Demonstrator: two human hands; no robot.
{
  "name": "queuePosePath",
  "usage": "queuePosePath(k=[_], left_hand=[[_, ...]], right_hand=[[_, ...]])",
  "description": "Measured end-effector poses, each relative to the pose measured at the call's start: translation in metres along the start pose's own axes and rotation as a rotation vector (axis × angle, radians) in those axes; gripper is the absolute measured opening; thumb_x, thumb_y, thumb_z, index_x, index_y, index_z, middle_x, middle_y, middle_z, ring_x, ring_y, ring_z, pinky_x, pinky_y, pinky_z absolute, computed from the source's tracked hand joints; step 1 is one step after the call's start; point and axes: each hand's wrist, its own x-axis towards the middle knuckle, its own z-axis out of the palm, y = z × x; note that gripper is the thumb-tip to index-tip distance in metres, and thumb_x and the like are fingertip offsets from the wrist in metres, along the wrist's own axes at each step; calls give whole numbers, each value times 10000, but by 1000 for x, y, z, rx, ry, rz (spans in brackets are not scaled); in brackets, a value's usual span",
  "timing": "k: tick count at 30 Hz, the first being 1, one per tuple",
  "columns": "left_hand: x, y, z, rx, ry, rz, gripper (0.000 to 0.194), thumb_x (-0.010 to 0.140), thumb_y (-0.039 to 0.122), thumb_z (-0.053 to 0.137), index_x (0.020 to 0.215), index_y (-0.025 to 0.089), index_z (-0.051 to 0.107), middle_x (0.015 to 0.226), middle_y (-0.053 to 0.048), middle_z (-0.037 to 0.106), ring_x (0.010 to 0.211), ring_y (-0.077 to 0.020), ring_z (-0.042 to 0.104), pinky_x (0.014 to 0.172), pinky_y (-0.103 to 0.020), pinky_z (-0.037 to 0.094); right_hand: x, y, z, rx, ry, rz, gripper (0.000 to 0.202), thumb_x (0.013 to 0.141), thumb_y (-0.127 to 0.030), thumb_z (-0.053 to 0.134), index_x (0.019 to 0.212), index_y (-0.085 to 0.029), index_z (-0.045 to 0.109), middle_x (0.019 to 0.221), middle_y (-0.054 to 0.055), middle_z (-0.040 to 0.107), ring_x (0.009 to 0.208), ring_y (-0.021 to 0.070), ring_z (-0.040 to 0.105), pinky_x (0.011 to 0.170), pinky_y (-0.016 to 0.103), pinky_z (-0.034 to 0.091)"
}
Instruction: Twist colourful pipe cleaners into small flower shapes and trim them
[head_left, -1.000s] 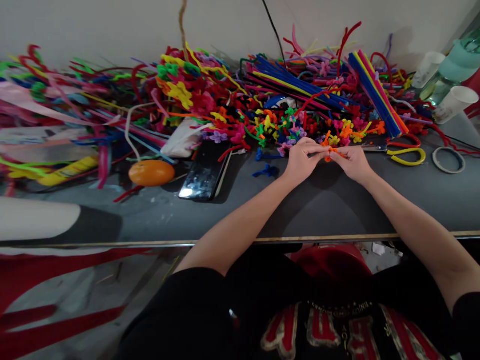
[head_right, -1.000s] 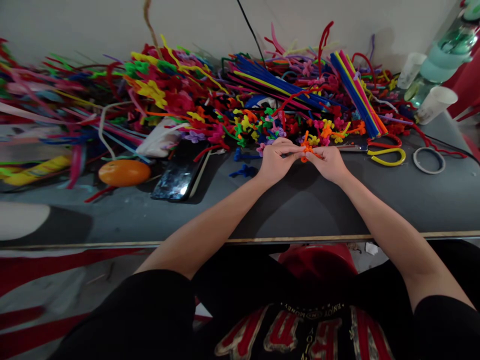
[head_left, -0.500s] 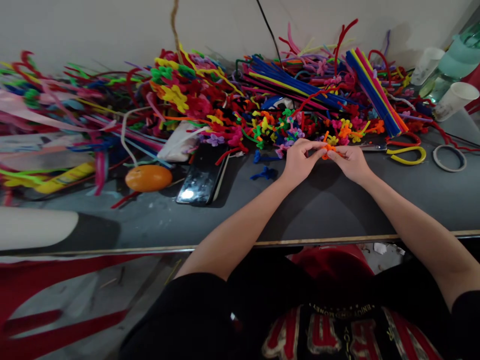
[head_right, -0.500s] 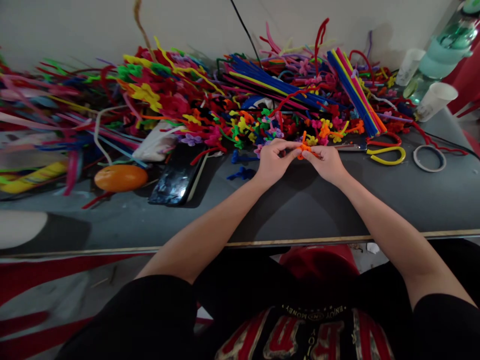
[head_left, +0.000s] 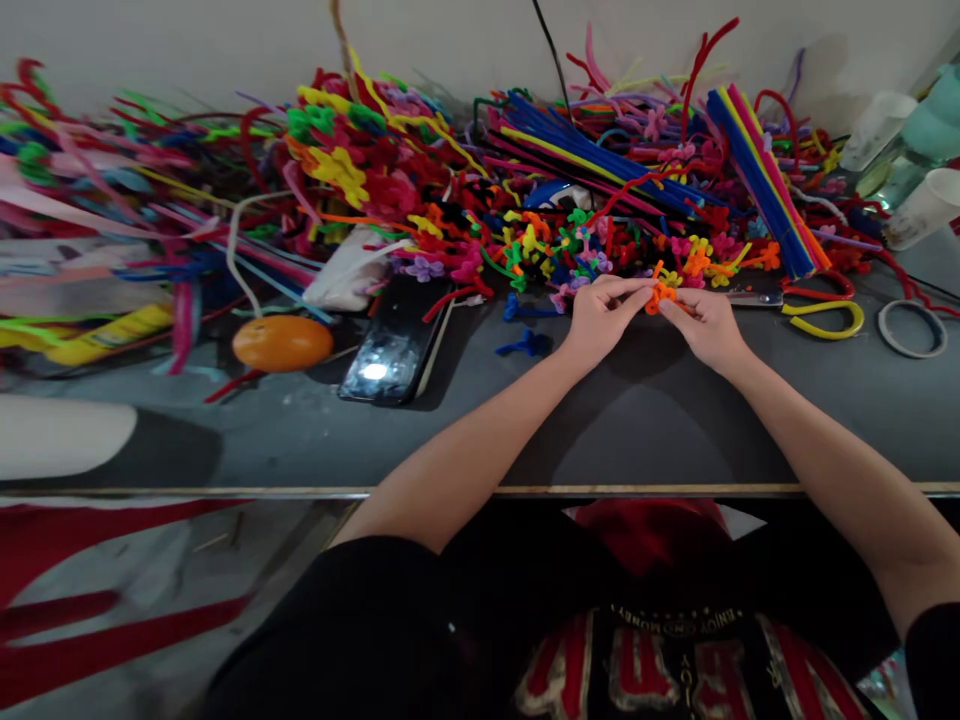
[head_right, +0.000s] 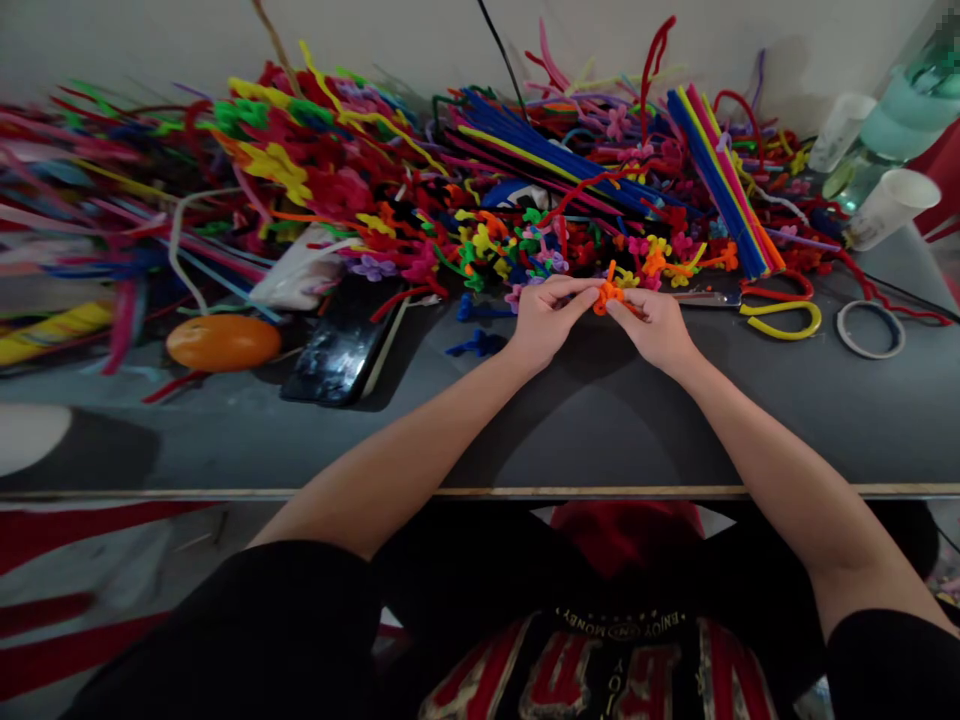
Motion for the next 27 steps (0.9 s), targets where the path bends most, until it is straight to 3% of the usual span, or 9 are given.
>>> queuePosePath(k=[3,6,8,13,16,22,27], left_hand=[[3,3,-6,113,-100,189,223,912,441,650,962,297,813,854,-52,753,906,-219,626,863,-386,502],[5,5,-11,213,-150,335,244,950,420,597,1025,298,795,876,-48,765,940,-226,618,942,-424,474],[4,4,-12,240,-152,387,256,952,436,592,1038,297,789,907,-54,772,950,-231,618,954,-436,469],[0,3,-17,258,-229,450,299,921,540,611,855,320,801,914,-41,779,985,-225,639,965,-414,495],[-2,7,-23,303,-295,491,276,931,528,608,909,333,801,905,-27,782,951,-201,674,927,-368,525],[-3,18,-30,547,-330,894,217,1009,242,538,1067,307,736,986,26,785,943,-136,704,814,-286,545],[-5,24,-29,639,-242,1110,171,1010,189,537,1085,253,677,982,27,772,966,-111,689,796,-254,535]], right_hand=[[3,-1,-6,178,-78,94,457,754,-627,732,711,-178,665,456,-94,353,420,49,257,420,231,200],[4,-3,-14,333,-186,177,371,749,-529,767,686,-185,643,404,-130,270,370,35,186,379,222,154],[4,-5,-19,364,-279,201,333,737,-471,786,660,-178,647,389,-133,277,357,28,184,367,214,150],[5,-9,-25,362,-507,250,312,749,-393,781,601,-155,643,364,-119,329,334,20,218,356,210,158],[6,-10,-30,320,-599,285,334,750,-382,789,582,-149,621,373,-105,369,335,17,243,359,210,153],[7,-11,-39,233,-656,338,265,733,-357,811,728,-105,727,403,-97,408,371,13,240,370,205,131],[7,-14,-42,183,-696,338,300,739,-380,814,744,-89,740,435,-79,451,392,11,255,384,207,141]])
